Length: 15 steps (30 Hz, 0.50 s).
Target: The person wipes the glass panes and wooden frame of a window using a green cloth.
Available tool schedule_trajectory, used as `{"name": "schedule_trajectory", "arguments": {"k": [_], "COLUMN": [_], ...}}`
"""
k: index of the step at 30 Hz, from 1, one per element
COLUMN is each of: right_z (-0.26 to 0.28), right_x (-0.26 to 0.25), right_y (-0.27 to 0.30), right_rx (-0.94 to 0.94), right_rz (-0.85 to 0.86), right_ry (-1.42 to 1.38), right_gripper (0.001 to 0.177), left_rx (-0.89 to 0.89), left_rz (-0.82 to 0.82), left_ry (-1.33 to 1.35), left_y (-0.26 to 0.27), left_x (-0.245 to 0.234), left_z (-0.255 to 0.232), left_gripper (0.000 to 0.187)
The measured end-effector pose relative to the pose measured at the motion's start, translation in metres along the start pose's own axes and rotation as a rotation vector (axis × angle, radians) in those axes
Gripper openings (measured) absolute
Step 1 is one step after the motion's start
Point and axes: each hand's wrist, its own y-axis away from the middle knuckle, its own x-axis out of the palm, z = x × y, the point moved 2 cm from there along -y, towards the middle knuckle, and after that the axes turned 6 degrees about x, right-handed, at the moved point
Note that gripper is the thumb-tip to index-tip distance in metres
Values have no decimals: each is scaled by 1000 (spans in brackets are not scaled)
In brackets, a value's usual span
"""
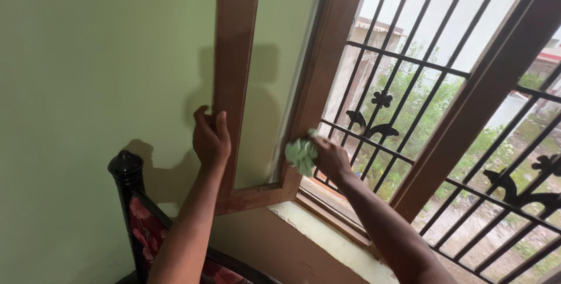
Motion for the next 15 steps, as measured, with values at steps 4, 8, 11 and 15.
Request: {"name": "schedule_trajectory", "arguments": {"k": [4, 8, 11, 15], "right_z": [7, 15, 26, 59], "right_x": [-17, 3, 14, 20], "right_y": [-29, -31, -4, 34], "right_rx": [207, 214, 157, 52], "right_rz": [-261, -409, -441, -377], "right_ry": [-240, -222, -248, -434], "right_gripper": [52, 50, 56, 73], "left_rx": [501, 339, -87, -111], "left_rz": [223, 484, 708, 906], "left_ry": [-137, 212, 254, 182], "left_y": [4, 46, 69, 83], "left_x": [-5, 43, 80, 107], "left_z": [-46, -78, -71, -59], "left_gripper": [36, 54, 64, 69]}}
